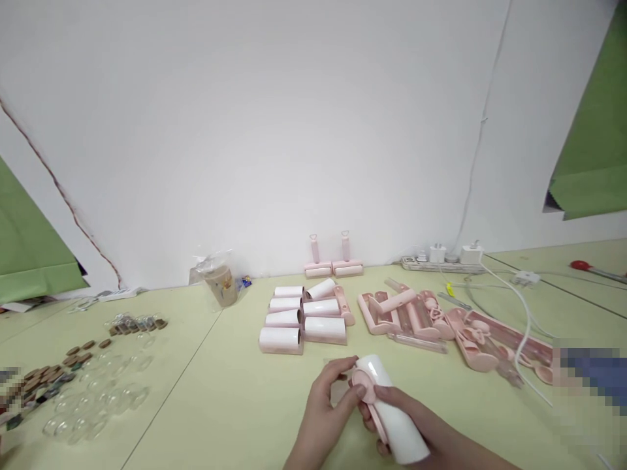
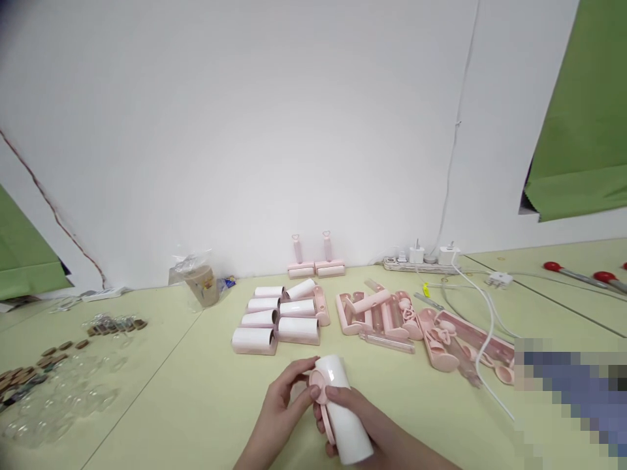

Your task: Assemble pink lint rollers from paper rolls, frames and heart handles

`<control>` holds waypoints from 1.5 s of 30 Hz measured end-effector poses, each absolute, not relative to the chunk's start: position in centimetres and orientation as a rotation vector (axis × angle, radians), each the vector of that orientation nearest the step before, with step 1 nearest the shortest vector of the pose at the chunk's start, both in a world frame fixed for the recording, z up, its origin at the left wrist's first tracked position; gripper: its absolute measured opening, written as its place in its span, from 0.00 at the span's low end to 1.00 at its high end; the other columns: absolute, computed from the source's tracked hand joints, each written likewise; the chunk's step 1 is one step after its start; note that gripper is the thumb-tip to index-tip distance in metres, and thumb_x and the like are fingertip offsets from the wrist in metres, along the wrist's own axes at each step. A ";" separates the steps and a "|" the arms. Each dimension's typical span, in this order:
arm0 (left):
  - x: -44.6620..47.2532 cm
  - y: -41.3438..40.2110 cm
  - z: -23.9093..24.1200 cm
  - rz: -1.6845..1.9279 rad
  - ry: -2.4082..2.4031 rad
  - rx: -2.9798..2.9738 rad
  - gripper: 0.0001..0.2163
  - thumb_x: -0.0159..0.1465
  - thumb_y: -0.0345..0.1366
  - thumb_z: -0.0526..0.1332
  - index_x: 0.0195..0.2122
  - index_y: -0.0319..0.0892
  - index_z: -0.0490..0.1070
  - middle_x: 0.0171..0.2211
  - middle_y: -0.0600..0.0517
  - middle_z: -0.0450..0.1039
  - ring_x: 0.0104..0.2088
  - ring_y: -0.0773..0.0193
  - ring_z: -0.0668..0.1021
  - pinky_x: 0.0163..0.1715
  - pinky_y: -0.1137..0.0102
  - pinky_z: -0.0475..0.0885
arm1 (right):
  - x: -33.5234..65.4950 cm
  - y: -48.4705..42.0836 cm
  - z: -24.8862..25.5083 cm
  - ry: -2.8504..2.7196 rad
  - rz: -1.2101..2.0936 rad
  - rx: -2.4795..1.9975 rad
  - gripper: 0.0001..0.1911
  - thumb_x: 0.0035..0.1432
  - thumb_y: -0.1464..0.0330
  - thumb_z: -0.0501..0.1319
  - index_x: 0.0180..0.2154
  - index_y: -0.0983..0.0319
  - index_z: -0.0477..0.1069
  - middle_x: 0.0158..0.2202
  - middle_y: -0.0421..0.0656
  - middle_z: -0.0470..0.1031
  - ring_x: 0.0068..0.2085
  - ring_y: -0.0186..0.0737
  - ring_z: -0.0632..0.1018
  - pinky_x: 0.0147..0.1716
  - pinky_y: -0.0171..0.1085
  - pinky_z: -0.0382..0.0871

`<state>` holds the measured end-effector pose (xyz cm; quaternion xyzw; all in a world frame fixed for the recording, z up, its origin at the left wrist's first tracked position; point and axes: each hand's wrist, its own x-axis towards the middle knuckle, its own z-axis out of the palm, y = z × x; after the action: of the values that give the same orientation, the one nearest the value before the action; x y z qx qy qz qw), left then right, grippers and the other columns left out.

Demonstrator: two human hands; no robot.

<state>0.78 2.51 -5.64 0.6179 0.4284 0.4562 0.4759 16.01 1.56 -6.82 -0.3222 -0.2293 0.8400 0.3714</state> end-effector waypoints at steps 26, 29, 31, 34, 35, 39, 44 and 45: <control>1.9 1.5 -6.1 1.195 0.821 1.285 0.12 0.55 0.38 0.61 0.40 0.42 0.69 0.43 0.45 0.70 0.44 0.58 0.72 0.44 0.67 0.67 | 15.6 0.6 -6.9 -1.023 2.110 -0.854 0.19 0.47 0.54 0.61 0.26 0.64 0.64 0.19 0.38 0.69 0.18 0.29 0.68 0.18 0.30 0.65; 1.8 1.7 -5.9 1.212 0.878 1.236 0.15 0.54 0.40 0.62 0.40 0.40 0.72 0.40 0.46 0.71 0.41 0.58 0.73 0.42 0.69 0.68 | 15.9 1.0 -6.5 -0.900 2.145 -0.871 0.22 0.53 0.53 0.55 0.26 0.66 0.68 0.20 0.40 0.69 0.20 0.30 0.69 0.21 0.30 0.65; 1.7 2.4 -5.5 1.349 0.919 1.041 0.15 0.54 0.41 0.62 0.40 0.38 0.72 0.39 0.46 0.72 0.41 0.59 0.73 0.39 0.71 0.69 | 16.7 1.9 -5.7 -0.800 2.106 -0.805 0.20 0.54 0.55 0.54 0.30 0.66 0.70 0.24 0.43 0.72 0.25 0.34 0.72 0.25 0.32 0.67; 1.9 3.8 -4.3 1.575 0.822 0.679 0.14 0.55 0.41 0.61 0.41 0.40 0.71 0.40 0.47 0.72 0.43 0.59 0.73 0.38 0.71 0.71 | 18.5 4.0 -3.5 -0.865 1.764 -0.860 0.14 0.48 0.64 0.63 0.38 0.63 0.71 0.33 0.42 0.75 0.35 0.37 0.74 0.34 0.33 0.68; 2.2 4.3 -3.8 1.610 0.760 0.601 0.13 0.56 0.39 0.61 0.40 0.40 0.71 0.41 0.47 0.72 0.44 0.59 0.73 0.40 0.70 0.71 | 19.1 4.6 -2.6 -0.926 1.607 -0.918 0.16 0.46 0.66 0.65 0.39 0.62 0.71 0.35 0.42 0.75 0.38 0.38 0.74 0.37 0.32 0.68; 4.2 5.5 -2.3 1.581 0.621 0.451 0.08 0.59 0.33 0.58 0.39 0.42 0.71 0.39 0.48 0.74 0.44 0.60 0.74 0.43 0.68 0.71 | 20.2 5.8 0.5 -1.255 0.935 -0.983 0.12 0.47 0.64 0.65 0.36 0.60 0.74 0.38 0.44 0.76 0.40 0.43 0.75 0.38 0.38 0.71; 6.0 5.5 -3.3 1.452 0.505 0.260 0.07 0.60 0.29 0.55 0.37 0.37 0.71 0.39 0.45 0.75 0.41 0.62 0.76 0.41 0.70 0.73 | 19.3 5.2 0.0 -1.880 -0.111 -0.596 0.19 0.53 0.76 0.58 0.46 0.54 0.70 0.42 0.42 0.76 0.43 0.41 0.76 0.43 0.39 0.71; 6.0 5.4 -3.8 1.431 0.483 0.234 0.07 0.60 0.29 0.55 0.37 0.36 0.71 0.39 0.44 0.75 0.40 0.63 0.76 0.41 0.71 0.73 | 19.1 5.1 -0.5 -1.977 -0.226 -0.514 0.23 0.53 0.77 0.58 0.50 0.55 0.66 0.45 0.42 0.75 0.46 0.41 0.74 0.45 0.39 0.70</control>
<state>6.04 5.40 -3.80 0.1059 0.2186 0.6477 0.7221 19.10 5.08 -0.46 -0.2142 -0.8235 -0.0942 0.5168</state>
